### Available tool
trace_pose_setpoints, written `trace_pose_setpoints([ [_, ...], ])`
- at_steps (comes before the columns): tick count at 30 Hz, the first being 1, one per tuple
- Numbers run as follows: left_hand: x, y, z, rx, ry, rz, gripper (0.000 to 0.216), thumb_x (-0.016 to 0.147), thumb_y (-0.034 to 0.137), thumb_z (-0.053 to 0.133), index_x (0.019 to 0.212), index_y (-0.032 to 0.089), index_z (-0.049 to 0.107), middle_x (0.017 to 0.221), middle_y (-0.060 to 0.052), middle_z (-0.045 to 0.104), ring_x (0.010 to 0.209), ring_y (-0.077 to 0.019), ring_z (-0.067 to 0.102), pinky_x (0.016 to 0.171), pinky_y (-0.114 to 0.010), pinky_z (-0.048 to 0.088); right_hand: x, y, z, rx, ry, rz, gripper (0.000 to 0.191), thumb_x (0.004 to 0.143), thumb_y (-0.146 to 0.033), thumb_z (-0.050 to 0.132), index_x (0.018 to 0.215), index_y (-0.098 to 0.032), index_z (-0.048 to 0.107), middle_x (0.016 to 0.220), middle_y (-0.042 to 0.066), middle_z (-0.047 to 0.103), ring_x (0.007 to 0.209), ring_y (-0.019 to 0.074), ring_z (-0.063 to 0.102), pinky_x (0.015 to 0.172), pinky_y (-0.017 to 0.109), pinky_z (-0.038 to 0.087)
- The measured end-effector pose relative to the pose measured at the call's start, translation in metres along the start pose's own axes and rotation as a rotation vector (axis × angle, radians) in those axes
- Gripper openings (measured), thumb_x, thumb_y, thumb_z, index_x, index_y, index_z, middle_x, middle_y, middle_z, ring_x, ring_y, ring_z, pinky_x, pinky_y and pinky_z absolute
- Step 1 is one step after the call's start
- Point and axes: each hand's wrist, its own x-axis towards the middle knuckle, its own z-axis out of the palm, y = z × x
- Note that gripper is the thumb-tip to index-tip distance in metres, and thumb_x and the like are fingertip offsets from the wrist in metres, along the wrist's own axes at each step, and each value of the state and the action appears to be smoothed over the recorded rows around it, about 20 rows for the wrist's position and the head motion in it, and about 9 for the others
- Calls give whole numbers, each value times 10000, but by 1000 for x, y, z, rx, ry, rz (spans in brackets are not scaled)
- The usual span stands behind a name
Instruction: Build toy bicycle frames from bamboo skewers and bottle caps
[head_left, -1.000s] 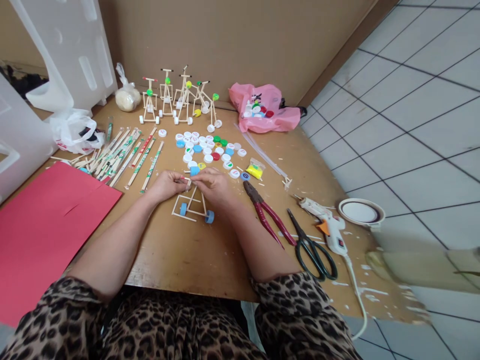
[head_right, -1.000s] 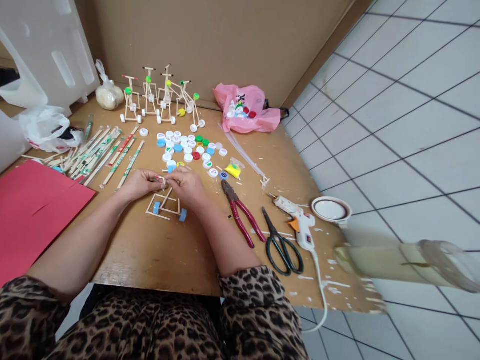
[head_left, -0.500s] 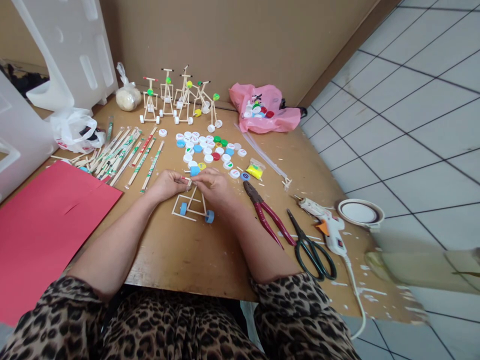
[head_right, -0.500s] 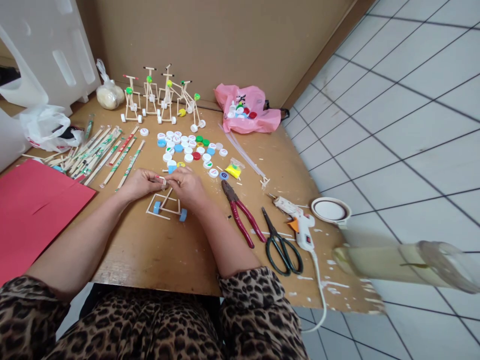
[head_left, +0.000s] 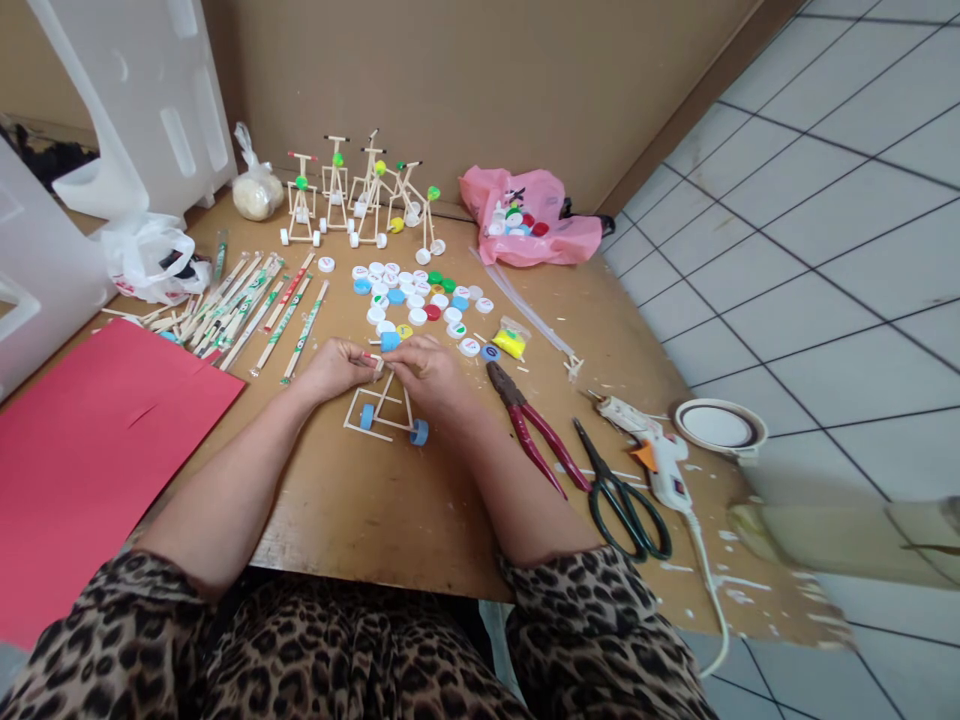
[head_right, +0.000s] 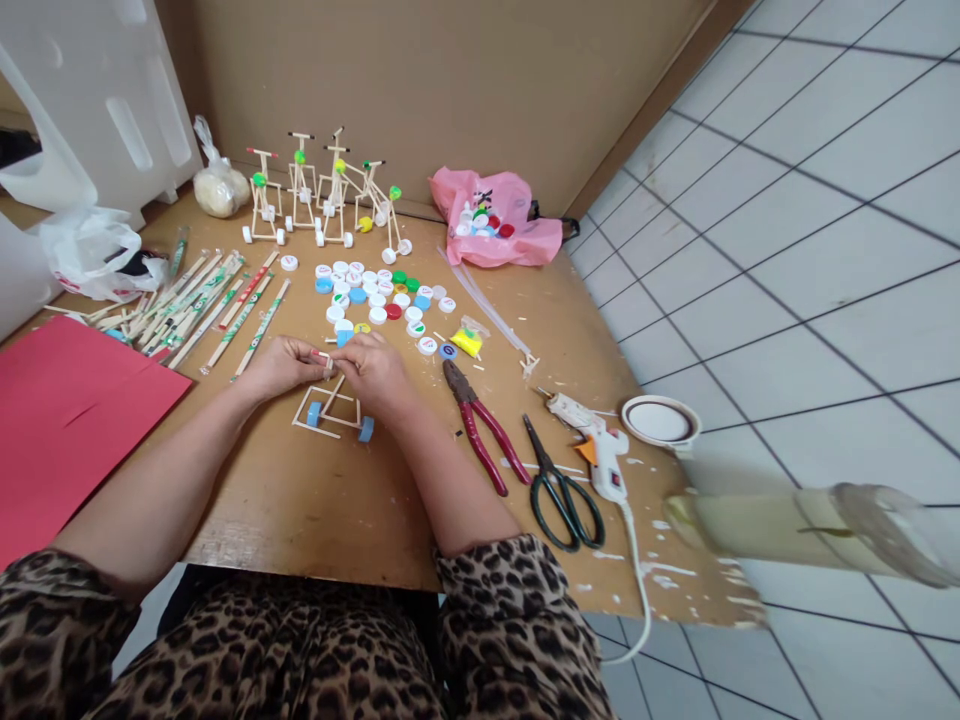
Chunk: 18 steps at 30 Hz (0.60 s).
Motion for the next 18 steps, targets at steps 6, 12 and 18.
trace_pose_setpoints([
  [6, 0, 0, -1, 30, -3, 18, 212, 455, 269, 795, 589, 128, 712, 508, 28, 618, 494, -79, 465, 528, -227, 362, 0, -1, -1, -24, -7, -24, 188, 878, -202, 528, 863, -223, 714, 790, 45, 647, 787, 175, 552, 722, 317, 454],
  [12, 0, 1, 1, 17, 11, 11, 207, 446, 260, 805, 578, 131, 712, 502, 33, 613, 492, -74, 460, 527, -221, 370, 1, 0, -1, -38, -20, -15, 180, 872, -195, 534, 859, -233, 710, 797, 41, 640, 794, 175, 542, 730, 320, 446],
  [18, 2, -2, 0, 23, -12, 37, 227, 454, 286, 807, 593, 131, 716, 526, 19, 631, 507, -87, 486, 534, -230, 382, 0, 0, 0, -34, -11, -19, 188, 878, -203, 523, 855, -236, 706, 802, 42, 634, 795, 177, 538, 725, 318, 448],
])
